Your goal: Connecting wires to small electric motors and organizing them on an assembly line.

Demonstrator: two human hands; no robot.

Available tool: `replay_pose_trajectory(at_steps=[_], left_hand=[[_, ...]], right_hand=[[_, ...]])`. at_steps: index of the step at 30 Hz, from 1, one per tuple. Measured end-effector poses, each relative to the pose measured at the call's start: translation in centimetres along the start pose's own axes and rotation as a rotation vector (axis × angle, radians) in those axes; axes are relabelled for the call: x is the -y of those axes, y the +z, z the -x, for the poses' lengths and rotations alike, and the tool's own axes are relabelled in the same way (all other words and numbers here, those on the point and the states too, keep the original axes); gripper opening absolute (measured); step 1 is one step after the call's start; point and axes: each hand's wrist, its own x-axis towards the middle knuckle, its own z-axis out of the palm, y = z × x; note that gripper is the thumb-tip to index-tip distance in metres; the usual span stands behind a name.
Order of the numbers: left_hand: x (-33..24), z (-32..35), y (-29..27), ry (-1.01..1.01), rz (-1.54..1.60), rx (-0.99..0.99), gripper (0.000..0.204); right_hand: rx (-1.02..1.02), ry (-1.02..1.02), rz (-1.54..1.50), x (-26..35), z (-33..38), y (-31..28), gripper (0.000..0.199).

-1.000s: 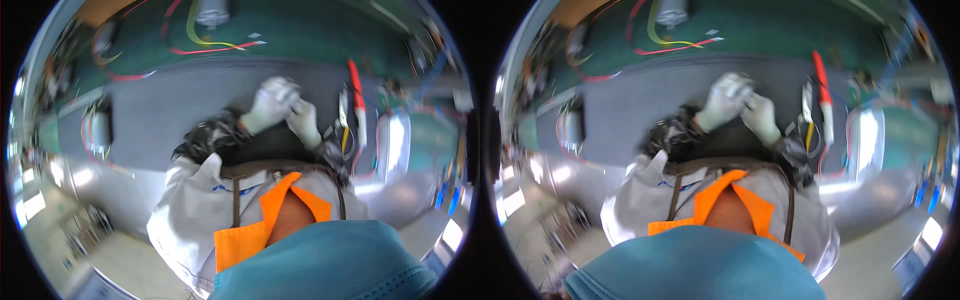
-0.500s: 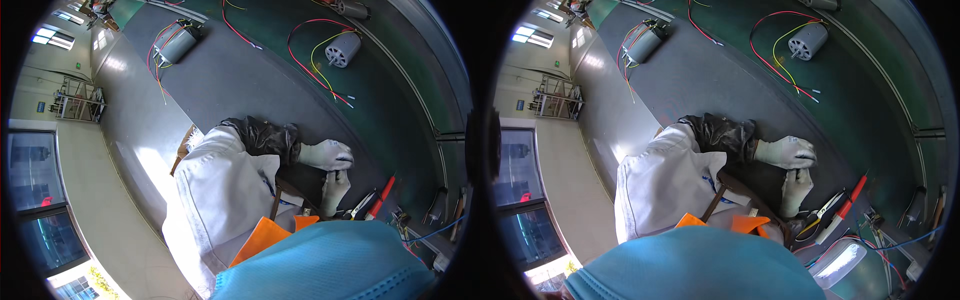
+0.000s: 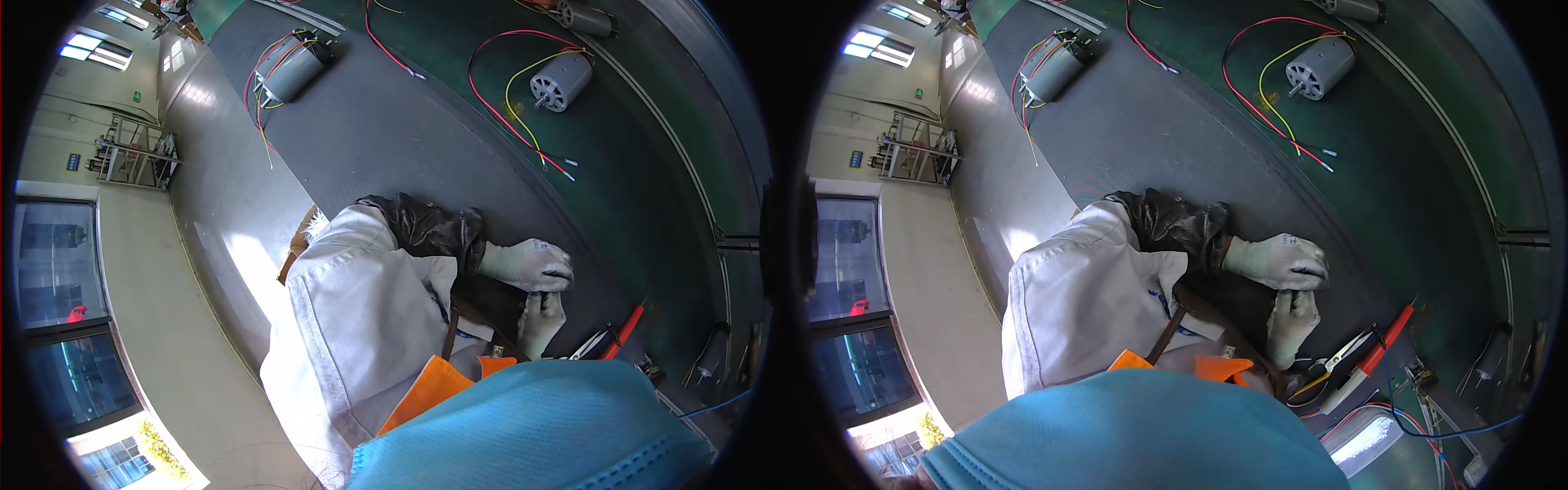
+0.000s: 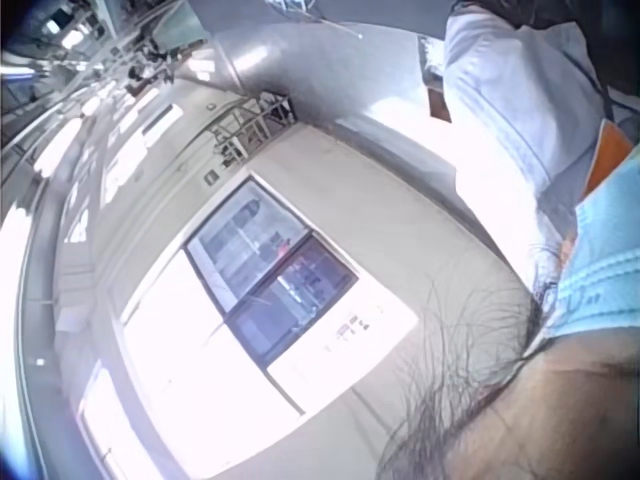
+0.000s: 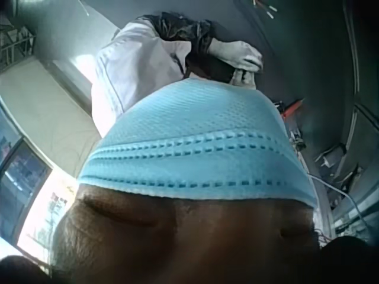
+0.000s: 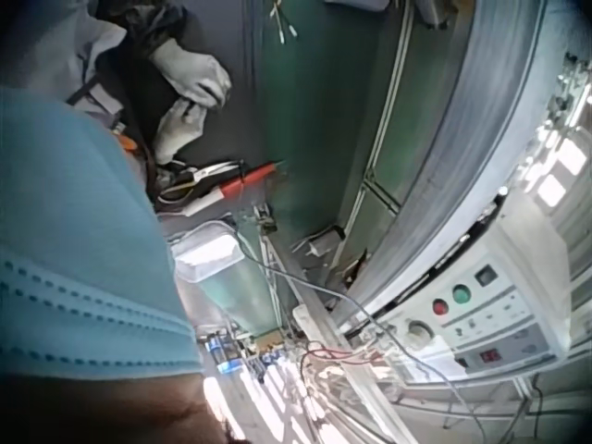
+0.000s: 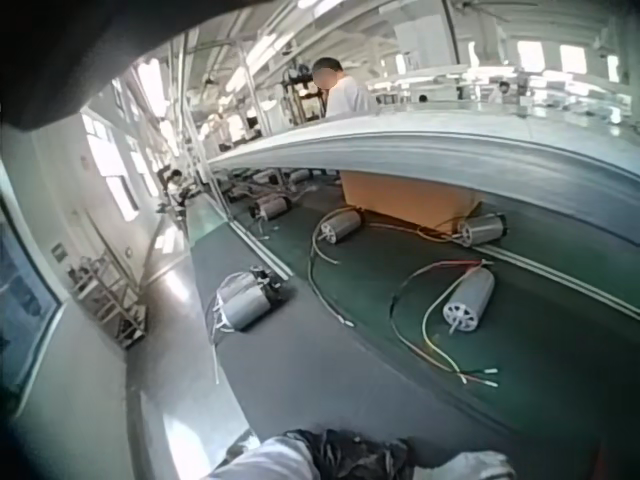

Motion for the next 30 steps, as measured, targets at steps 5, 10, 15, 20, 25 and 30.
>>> replay_pose_trajectory(at_steps=[5,10,15,20,25,30], left_hand=[[-0.4,-0.2,-0.2,-0.036,0.059,0.015,0.018],[-0.5,-0.1,0.0,-0.175,0.222,0.005,0.019],[-0.9,-0.7,-0.5,-0.272,0.318,0.025,0.020],[-0.5,-0.5,0.1,-0.213,0.334,0.014,0.016],[-0.4,-0.8,0.0,-0.129,0.240,0.036,0.014],[0.0,-0.9,0.3,-0.049,0.180,0.025,0.013]], right_hand=[[0.001,-0.027,0.082,-0.2,0.5,0.3,0.009],[-0.093,-0.311,0.439,-0.2,1.3,1.4,0.023],[-0.046,-0.474,0.416,-2.1,1.7,1.5,0.027],[0.022,-0.429,0.284,-3.3,1.9,1.5,0.025],[0.023,-0.414,0.295,-3.1,1.8,1.6,0.023],[0.034,-0.135,0.122,-3.1,2.2,1.9,0.020]])
